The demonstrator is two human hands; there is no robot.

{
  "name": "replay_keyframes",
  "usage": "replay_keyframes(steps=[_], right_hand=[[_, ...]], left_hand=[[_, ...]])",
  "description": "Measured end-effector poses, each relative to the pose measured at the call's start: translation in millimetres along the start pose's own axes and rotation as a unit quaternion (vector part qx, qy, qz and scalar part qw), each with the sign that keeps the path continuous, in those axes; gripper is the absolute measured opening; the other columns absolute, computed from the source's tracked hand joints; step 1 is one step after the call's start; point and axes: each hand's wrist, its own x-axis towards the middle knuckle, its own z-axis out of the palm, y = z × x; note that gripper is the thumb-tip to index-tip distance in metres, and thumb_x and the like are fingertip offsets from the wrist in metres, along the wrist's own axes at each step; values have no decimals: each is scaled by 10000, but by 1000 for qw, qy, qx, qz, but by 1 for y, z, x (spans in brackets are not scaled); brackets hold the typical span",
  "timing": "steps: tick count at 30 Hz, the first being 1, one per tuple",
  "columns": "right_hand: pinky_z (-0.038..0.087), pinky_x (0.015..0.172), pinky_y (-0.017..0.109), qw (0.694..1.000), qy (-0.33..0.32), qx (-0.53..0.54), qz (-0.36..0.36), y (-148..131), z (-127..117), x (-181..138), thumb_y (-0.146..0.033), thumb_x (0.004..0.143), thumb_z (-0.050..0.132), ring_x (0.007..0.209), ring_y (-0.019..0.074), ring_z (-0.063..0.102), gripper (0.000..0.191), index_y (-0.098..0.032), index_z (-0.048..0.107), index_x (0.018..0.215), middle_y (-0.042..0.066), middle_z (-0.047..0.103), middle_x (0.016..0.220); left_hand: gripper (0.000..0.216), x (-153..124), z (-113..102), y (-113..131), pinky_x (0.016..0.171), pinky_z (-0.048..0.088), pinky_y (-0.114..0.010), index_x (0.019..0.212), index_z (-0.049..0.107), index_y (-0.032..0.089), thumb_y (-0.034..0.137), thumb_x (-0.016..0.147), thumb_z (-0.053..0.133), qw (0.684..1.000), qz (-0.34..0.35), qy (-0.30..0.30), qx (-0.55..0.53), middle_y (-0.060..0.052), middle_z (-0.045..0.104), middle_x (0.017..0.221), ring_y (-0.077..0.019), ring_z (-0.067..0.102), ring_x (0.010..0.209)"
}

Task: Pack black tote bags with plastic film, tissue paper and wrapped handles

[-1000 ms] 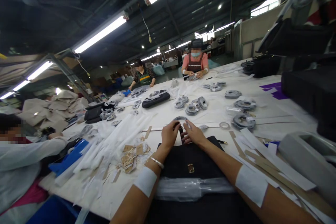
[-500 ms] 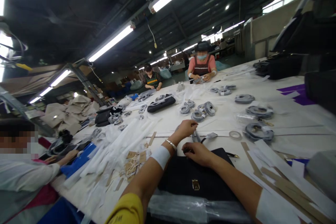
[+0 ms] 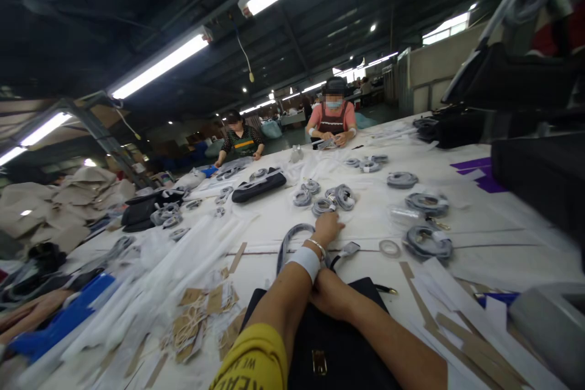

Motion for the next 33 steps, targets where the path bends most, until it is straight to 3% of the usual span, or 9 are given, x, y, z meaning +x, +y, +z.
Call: replay_keyframes(steps=[5,8,11,13,18,22,24,29,33], right_hand=[[495,822,298,998,-22,-52,27,-6,-5,0,-164,805,572,926,234,683,287,-191,733,1041,76,759,997],[487,839,297,998,2,-61,35,-8,-6,0,-202,825,580,934,227,683,351,-211,693,1157,79,751,1032],[490,813,309,996,24,-64,56,-7,-6,3,-232,831,588,853,211,684,411,-223,643,1239,82,748,998],[492,795,319,996,35,-59,65,-5,-6,5,-241,824,595,799,199,679,415,-213,634,1236,85,741,973],[529,753,343,990,68,68,100,-4,-7,9,-290,802,625,761,191,667,387,-175,641,1171,70,704,907],[574,672,323,950,57,269,151,-9,-6,7,-271,728,727,764,183,667,516,-200,590,1220,11,677,834],[585,693,302,922,81,336,172,-13,-5,6,-238,689,784,750,163,666,527,-194,608,1184,-8,670,780],[594,689,233,843,156,475,201,-18,-4,8,-153,679,812,772,138,692,450,-199,667,1103,27,711,893],[585,677,192,803,179,533,197,-21,0,10,-98,710,767,708,97,675,332,-212,710,1017,2,711,859]], left_hand=[[235,2,-21,-9,819,506,-311,925,682,132,271,755,769,986,-25,-15,-166,-56,699,883,-198,646,872],[343,-15,-47,-12,719,518,-269,1015,657,119,332,770,766,957,-23,-24,-288,-51,696,850,-149,640,756],[519,-46,-75,-17,689,519,-252,1189,594,140,351,758,791,920,-19,-13,-391,-62,706,891,-137,650,749],[515,-73,-89,-22,693,521,-246,1213,584,152,388,792,763,897,-22,6,-440,-80,711,946,-138,661,777],[340,-142,-105,-33,727,532,-245,949,666,107,414,816,732,860,-55,46,-505,-120,724,951,-150,678,807],[388,-194,-113,-42,665,526,-239,920,695,114,412,707,823,850,-77,70,-517,-79,736,842,-149,671,723],[394,-219,-116,-48,608,505,-226,889,702,115,409,669,846,850,-84,82,-513,-54,728,776,-130,645,639],[373,-269,-119,-65,580,497,-240,815,688,126,350,596,890,856,-127,83,-494,-37,715,716,-140,639,593],[419,-291,-119,-68,574,499,-236,882,689,133,332,580,900,875,-134,66,-461,-57,726,776,-154,658,629]])
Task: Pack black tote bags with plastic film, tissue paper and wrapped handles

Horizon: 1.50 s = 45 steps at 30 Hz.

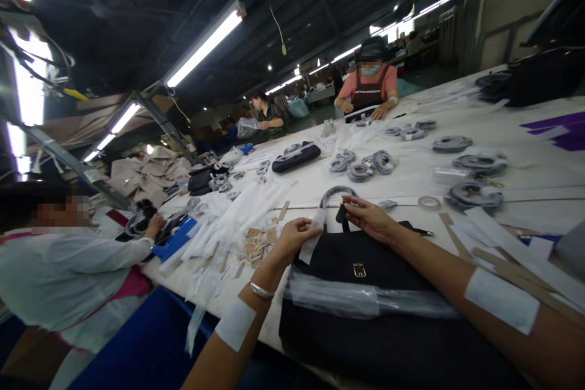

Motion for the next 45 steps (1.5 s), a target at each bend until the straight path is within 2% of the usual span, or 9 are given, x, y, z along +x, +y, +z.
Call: replay_keyframes(steps=[3,5,8,12,18,23,38,45], right_hand=[[576,683,181,999,14,32,-19,3,4,-3,-94,719,752,708,86,668,288,-219,710,975,-13,708,848],[574,700,188,998,22,38,-35,6,6,-5,-107,721,751,731,89,672,274,-224,701,963,-18,709,861],[574,732,208,997,25,38,-59,10,9,-8,-130,701,771,765,101,676,296,-222,692,971,-18,708,862],[576,767,237,994,25,41,-93,14,14,-11,-168,646,815,794,120,682,346,-212,672,959,-22,699,827],[566,774,258,991,26,35,-123,16,20,-15,-242,575,862,802,133,680,427,-207,637,937,-20,698,820],[560,745,269,991,24,24,-128,18,23,-17,-287,546,877,779,139,677,476,-199,624,939,-17,695,810],[558,781,293,987,37,36,-154,16,24,-18,-317,525,890,811,160,696,505,-202,615,933,-13,713,799],[561,750,271,986,42,44,-153,16,25,-18,-329,475,917,753,139,688,548,-198,623,918,-16,718,775]], left_hand=[[426,-9,-2,4,558,489,-227,900,693,136,322,580,903,999,-2,-25,33,-64,727,791,-154,658,627],[427,-13,-4,8,566,497,-240,925,707,137,321,590,898,997,-27,-57,48,-75,733,793,-166,666,624],[433,-15,-8,11,599,518,-265,973,729,144,312,607,889,992,-65,-92,57,-101,748,824,-199,691,660],[427,-14,-9,8,562,499,-255,1002,737,156,322,634,876,988,-66,-115,80,-99,754,817,-197,686,633],[455,-11,-8,-2,566,497,-241,1024,722,161,340,635,874,989,-62,-111,76,-75,760,805,-185,683,634],[440,-14,-5,3,574,490,-245,1019,726,158,335,644,872,989,-72,-111,73,-86,758,823,-189,683,648],[437,-14,-6,2,592,493,-212,1056,716,169,338,676,853,986,-68,-133,71,-70,755,854,-159,675,675],[494,-13,-8,0,632,517,-223,1098,700,149,334,669,861,986,-69,-141,61,-79,754,890,-162,680,703]])
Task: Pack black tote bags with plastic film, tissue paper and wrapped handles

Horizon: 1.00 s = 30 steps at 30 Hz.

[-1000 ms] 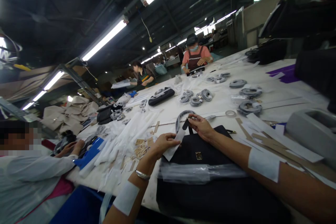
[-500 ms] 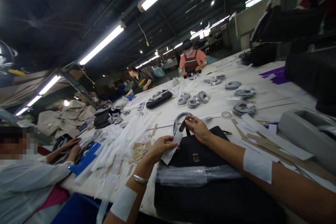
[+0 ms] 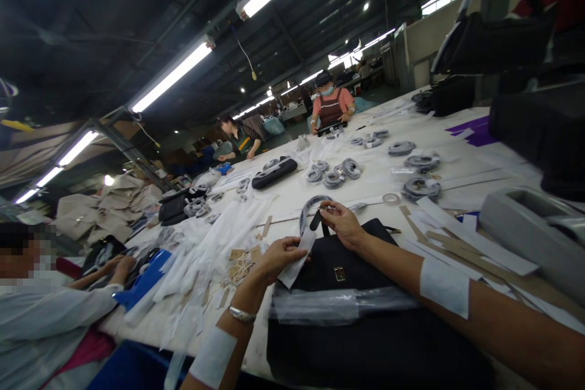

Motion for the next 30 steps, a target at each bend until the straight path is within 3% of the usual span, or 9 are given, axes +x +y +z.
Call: replay_keyframes(steps=[11,17,22,27,28,30], right_hand=[[562,761,293,999,-14,-35,-9,4,-1,1,-360,514,896,780,153,690,521,-213,622,932,-10,718,808],[557,748,306,992,-49,-114,-20,9,2,-6,-368,579,854,768,169,681,469,-204,636,960,14,713,828],[558,791,334,974,-83,-209,-28,11,6,-10,-384,788,675,813,189,683,246,-198,678,949,52,716,895],[540,776,369,933,-79,-345,-57,6,-2,-6,-284,902,510,672,186,658,342,-229,654,1207,28,691,783],[530,801,373,910,-75,-400,-82,5,-5,-5,-251,907,495,688,193,661,373,-240,634,1252,31,693,781],[502,889,378,832,-82,-523,-168,4,-10,-4,-175,892,488,861,219,674,428,-251,617,1293,71,714,936]], left_hand=[[585,3,0,-2,637,503,-228,1133,671,123,350,635,877,1000,-10,9,-7,-83,754,883,-159,677,697],[450,9,7,2,644,500,-254,1019,674,130,351,666,845,999,-4,26,-25,-69,743,827,-168,665,686],[395,20,20,4,624,493,-263,1002,673,140,398,724,783,999,22,47,-18,-48,727,773,-165,652,665],[366,23,16,8,616,471,-261,913,662,135,420,718,783,999,10,38,18,-37,714,765,-146,622,625],[361,22,12,9,625,469,-263,896,661,137,430,722,779,999,2,26,32,-35,711,769,-146,619,633],[362,19,1,13,658,466,-270,859,668,136,463,736,765,997,-1,-2,77,-33,703,775,-151,616,664]])
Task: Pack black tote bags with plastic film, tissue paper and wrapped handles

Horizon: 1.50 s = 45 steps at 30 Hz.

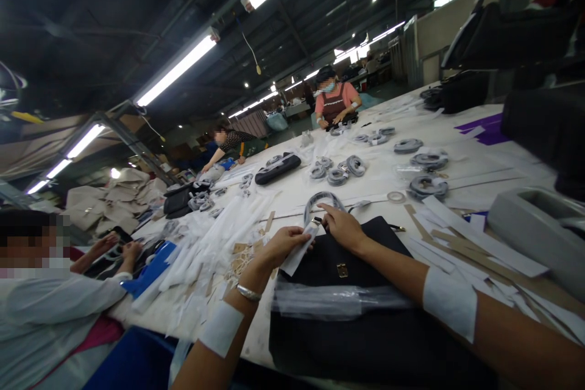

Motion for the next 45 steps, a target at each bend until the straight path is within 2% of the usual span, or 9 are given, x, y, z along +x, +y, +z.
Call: replay_keyframes(steps=[3,5,8,11,21,25,31,39,45], right_hand=[[441,1023,420,982,-16,-137,-133,6,-1,0,-91,810,565,1191,261,569,507,-251,629,1287,111,587,1343],[407,1069,458,972,-62,-142,-175,9,-1,1,-73,772,612,1265,273,523,506,-246,657,1246,108,545,1409],[438,1037,462,968,-115,-122,-187,10,-1,2,-102,799,618,1188,264,591,386,-240,707,1148,97,675,1240],[479,973,441,971,-131,-99,-174,10,-4,4,-147,816,631,1086,254,649,310,-235,721,1100,79,730,1123],[486,865,344,951,-174,-116,-227,-7,-8,-3,-171,857,602,948,224,632,266,-215,712,1095,83,666,1014],[477,861,330,950,-188,-119,-220,-8,-8,-5,-172,854,599,937,217,609,288,-226,707,1116,78,632,1009],[468,920,340,953,-235,-34,-187,-6,-12,-2,-236,852,619,992,215,629,352,-228,687,1197,70,669,1044],[460,876,350,971,-212,19,-106,-5,-7,0,-300,823,632,922,223,649,176,-203,744,919,52,734,933],[456,831,334,976,-202,39,-77,-1,-4,5,-332,832,601,863,207,640,192,-192,723,881,37,731,871]], left_hand=[[382,-5,-16,6,721,462,-281,854,686,139,503,753,739,997,26,-37,65,-31,690,790,-164,610,725],[387,-8,-23,10,745,458,-286,865,691,145,510,747,740,995,32,-52,74,-25,681,790,-167,604,743],[392,-10,-28,14,753,453,-292,859,690,148,512,726,754,994,14,-75,72,-21,674,788,-167,596,743],[412,-11,-32,15,741,447,-289,859,687,146,525,715,758,992,1,-89,89,-23,671,793,-165,589,738],[493,-9,-40,29,627,363,-260,839,709,144,629,758,666,968,41,-73,236,-11,642,731,-147,523,677],[503,-7,-39,30,601,345,-248,845,701,144,638,752,666,965,36,-82,247,-17,648,727,-135,509,651],[516,-7,-49,29,568,314,-245,793,689,129,640,723,681,954,24,-71,290,-1,605,658,-112,452,587],[474,-8,-42,36,591,344,-240,779,683,131,602,728,680,946,14,-72,317,-6,619,681,-121,494,619],[450,-7,-39,38,592,331,-243,823,703,131,566,707,708,954,6,-96,285,3,623,695,-116,464,617]])
